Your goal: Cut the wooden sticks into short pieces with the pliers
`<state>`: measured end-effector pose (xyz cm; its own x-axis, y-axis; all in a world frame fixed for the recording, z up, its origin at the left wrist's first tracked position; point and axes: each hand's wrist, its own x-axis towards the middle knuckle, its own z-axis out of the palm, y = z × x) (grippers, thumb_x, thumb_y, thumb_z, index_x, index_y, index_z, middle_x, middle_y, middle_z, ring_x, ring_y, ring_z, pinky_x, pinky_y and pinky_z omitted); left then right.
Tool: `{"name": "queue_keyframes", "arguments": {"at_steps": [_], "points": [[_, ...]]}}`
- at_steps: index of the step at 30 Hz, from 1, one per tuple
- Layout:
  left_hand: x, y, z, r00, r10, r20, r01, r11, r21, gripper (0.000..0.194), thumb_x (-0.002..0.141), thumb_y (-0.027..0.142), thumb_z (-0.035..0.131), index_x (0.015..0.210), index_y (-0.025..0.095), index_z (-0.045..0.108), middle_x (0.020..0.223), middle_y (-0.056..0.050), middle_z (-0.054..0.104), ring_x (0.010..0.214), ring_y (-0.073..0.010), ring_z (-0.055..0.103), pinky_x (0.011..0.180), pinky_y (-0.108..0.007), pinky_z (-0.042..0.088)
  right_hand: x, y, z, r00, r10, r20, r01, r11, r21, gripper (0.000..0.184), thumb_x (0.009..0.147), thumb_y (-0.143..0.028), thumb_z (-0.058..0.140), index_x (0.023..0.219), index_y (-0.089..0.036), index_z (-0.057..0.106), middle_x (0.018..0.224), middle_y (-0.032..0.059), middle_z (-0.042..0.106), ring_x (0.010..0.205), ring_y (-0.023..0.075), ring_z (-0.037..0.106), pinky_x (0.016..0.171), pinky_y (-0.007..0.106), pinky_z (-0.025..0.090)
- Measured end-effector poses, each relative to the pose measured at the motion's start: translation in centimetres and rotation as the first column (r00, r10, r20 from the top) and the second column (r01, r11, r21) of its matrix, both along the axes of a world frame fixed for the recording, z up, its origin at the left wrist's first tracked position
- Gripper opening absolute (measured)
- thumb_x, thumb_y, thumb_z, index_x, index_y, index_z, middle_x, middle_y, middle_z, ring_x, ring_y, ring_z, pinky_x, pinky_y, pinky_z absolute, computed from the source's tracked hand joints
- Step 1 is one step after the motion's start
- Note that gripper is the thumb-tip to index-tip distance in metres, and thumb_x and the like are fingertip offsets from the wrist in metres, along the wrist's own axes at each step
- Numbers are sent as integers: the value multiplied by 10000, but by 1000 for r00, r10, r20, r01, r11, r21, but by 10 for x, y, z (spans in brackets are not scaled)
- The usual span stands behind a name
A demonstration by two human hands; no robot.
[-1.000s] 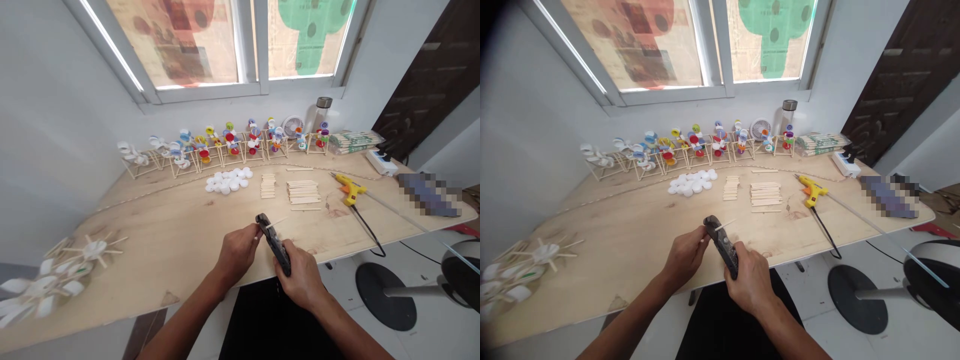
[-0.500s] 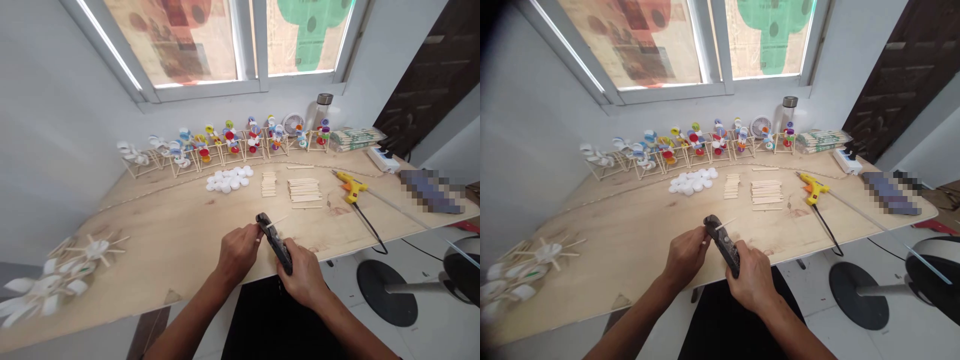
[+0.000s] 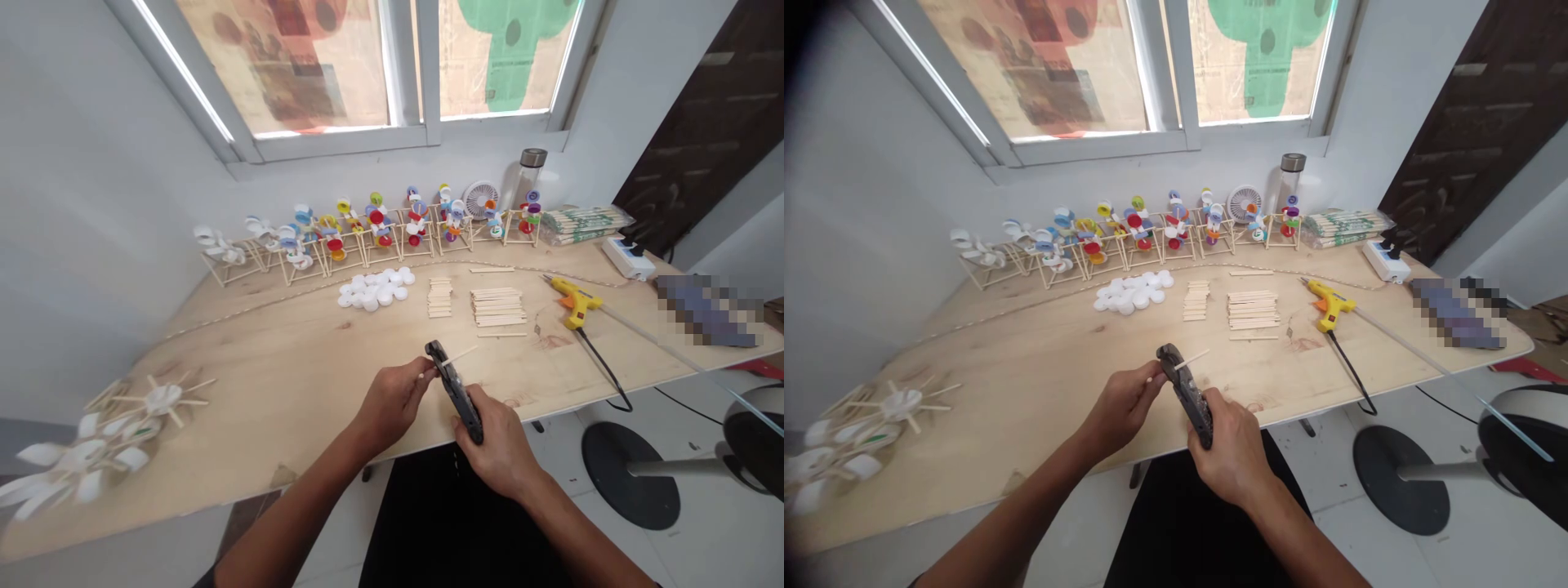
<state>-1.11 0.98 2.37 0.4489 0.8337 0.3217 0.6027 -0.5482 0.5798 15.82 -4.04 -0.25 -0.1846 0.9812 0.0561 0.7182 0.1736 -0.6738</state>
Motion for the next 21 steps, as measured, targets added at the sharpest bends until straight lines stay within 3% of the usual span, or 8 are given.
{"name": "queue_keyframes", "arguments": {"at_steps": [4,8,10,11,14,17,19,21], "points": [[-3,4,12,989,-66,132,95,970,-226,299,890,312,324,736,171,538,545,19,489,534,-106,499,532,-207,392,0,0,1,1000,7,4,-7,1000,-8,105,748,-200,471,852,-203,480,644,-7,550,593,165,522,563,232,334],[-6,10,19,964,-124,236,223,862,-456,373,885,392,304,739,156,553,458,62,335,422,-76,350,435,-190,327,0,1,0,1000,12,13,-13,1000,4,95,741,-197,473,836,-206,469,638,-10,549,588,163,521,559,230,333],[-7,12,21,960,-131,247,242,829,-504,388,880,417,306,737,152,551,447,71,299,405,-69,309,414,-186,307,0,2,-1,1000,10,21,-10,1000,14,76,736,-195,471,809,-209,454,621,-16,543,566,157,518,545,225,327],[-7,13,20,963,-127,238,232,839,-493,384,878,418,311,735,153,548,457,65,330,420,-72,333,426,-188,324,0,2,-2,1000,7,28,-8,1000,19,68,734,-195,471,795,-211,445,609,-20,541,553,154,516,538,223,322],[-4,9,16,983,-92,158,143,926,-348,333,887,367,313,761,161,542,602,11,525,566,-102,491,549,-214,412,-1,4,-4,998,1,65,-3,999,35,68,731,-200,470,784,-214,431,597,-23,550,546,155,526,537,224,314],[0,1,4,1000,16,0,-16,995,-94,265,895,289,306,825,169,531,649,0,575,579,-116,535,566,-222,406,-1,5,-5,995,-8,103,2,999,54,64,732,-207,470,776,-216,424,597,-21,560,562,164,540,544,227,307],[3,-4,-6,987,125,-98,-109,981,158,241,889,251,319,826,161,534,605,-3,565,541,-122,531,521,-218,373,-1,4,-6,993,-12,118,4,998,64,61,734,-209,471,768,-218,420,590,-23,557,559,164,540,540,226,298],[5,-7,-14,963,209,-171,-131,915,382,215,881,218,346,837,152,545,592,-12,570,522,-127,524,502,-224,346,-1,4,-6,992,-11,124,2,997,73,62,736,-210,473,770,-217,422,590,-24,556,558,162,538,535,224,287]]}}
